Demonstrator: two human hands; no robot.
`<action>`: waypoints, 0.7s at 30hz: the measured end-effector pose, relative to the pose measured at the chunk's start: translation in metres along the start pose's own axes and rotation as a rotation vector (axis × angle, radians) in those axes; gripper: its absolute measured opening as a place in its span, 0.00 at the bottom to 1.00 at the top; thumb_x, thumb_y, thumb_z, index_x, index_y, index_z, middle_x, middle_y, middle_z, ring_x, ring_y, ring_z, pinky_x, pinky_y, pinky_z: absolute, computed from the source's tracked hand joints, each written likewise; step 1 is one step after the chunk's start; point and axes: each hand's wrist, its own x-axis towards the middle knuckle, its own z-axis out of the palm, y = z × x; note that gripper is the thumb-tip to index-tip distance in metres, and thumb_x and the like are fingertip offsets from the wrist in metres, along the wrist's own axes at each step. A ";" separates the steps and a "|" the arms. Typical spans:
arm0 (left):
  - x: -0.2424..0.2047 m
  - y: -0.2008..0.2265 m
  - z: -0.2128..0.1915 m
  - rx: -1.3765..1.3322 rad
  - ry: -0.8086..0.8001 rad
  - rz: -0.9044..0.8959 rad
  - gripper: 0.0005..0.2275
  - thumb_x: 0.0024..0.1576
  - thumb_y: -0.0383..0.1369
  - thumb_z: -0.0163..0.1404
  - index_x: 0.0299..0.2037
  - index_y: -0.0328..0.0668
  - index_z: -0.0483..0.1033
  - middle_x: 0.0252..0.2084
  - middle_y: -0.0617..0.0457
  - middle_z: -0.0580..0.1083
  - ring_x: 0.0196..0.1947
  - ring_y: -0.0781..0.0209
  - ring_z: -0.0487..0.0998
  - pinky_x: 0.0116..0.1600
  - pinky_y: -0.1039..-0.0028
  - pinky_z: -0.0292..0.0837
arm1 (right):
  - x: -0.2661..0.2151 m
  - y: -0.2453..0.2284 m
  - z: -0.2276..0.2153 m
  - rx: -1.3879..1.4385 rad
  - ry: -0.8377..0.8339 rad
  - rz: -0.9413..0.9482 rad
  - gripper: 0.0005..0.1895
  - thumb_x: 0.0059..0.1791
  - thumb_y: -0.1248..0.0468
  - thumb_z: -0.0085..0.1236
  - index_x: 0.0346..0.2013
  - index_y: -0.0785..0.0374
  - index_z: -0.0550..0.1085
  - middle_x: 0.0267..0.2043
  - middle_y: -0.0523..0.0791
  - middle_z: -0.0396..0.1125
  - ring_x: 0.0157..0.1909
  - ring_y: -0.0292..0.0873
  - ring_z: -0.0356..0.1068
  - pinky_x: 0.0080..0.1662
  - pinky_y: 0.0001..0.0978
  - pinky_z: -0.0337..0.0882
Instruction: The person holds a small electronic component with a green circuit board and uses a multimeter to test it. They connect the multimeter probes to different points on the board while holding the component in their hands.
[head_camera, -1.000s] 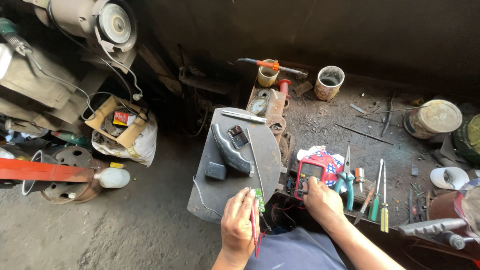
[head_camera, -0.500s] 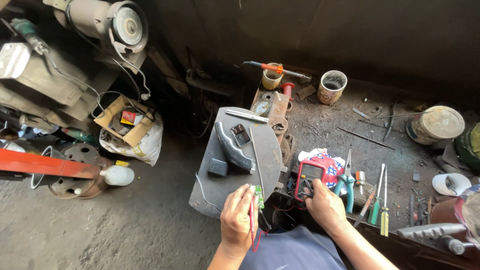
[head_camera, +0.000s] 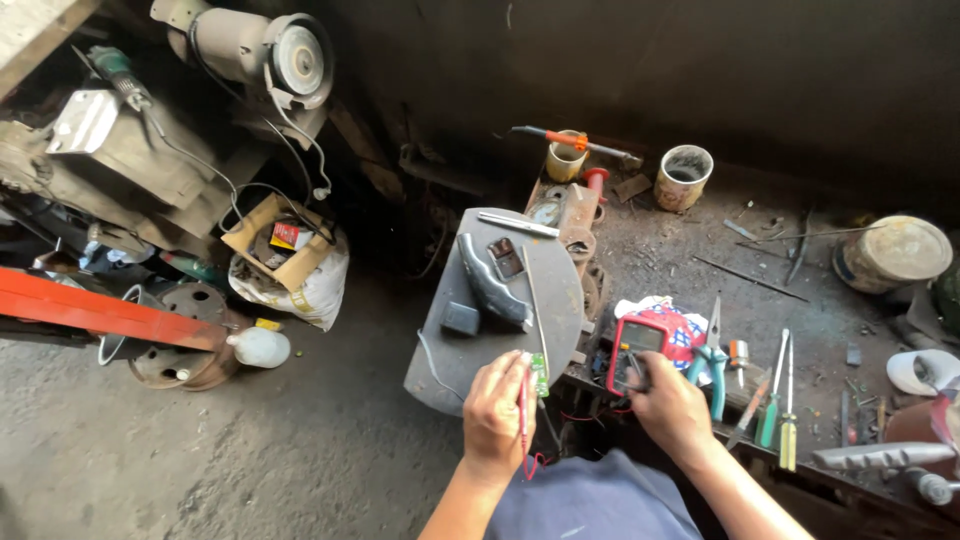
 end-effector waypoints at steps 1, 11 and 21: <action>-0.002 -0.002 -0.001 -0.001 -0.001 0.002 0.08 0.60 0.24 0.53 0.46 0.29 0.79 0.45 0.39 0.78 0.42 0.44 0.80 0.52 0.61 0.77 | -0.014 -0.002 -0.004 0.001 0.002 0.002 0.22 0.49 0.49 0.50 0.56 0.47 0.72 0.57 0.45 0.73 0.57 0.56 0.73 0.55 0.47 0.71; 0.000 -0.002 -0.006 -0.067 -0.046 -0.060 0.10 0.63 0.26 0.49 0.48 0.24 0.78 0.45 0.34 0.78 0.42 0.41 0.80 0.50 0.58 0.79 | -0.072 -0.083 -0.035 1.022 0.093 -0.393 0.32 0.56 0.47 0.31 0.49 0.68 0.78 0.28 0.49 0.72 0.29 0.41 0.72 0.35 0.30 0.73; 0.004 0.007 -0.007 -0.101 -0.016 -0.138 0.10 0.62 0.27 0.51 0.48 0.26 0.77 0.47 0.36 0.78 0.43 0.40 0.80 0.53 0.59 0.76 | -0.051 -0.117 -0.044 0.535 0.035 -0.845 0.18 0.50 0.64 0.58 0.55 0.60 0.72 0.47 0.48 0.69 0.45 0.43 0.75 0.51 0.31 0.75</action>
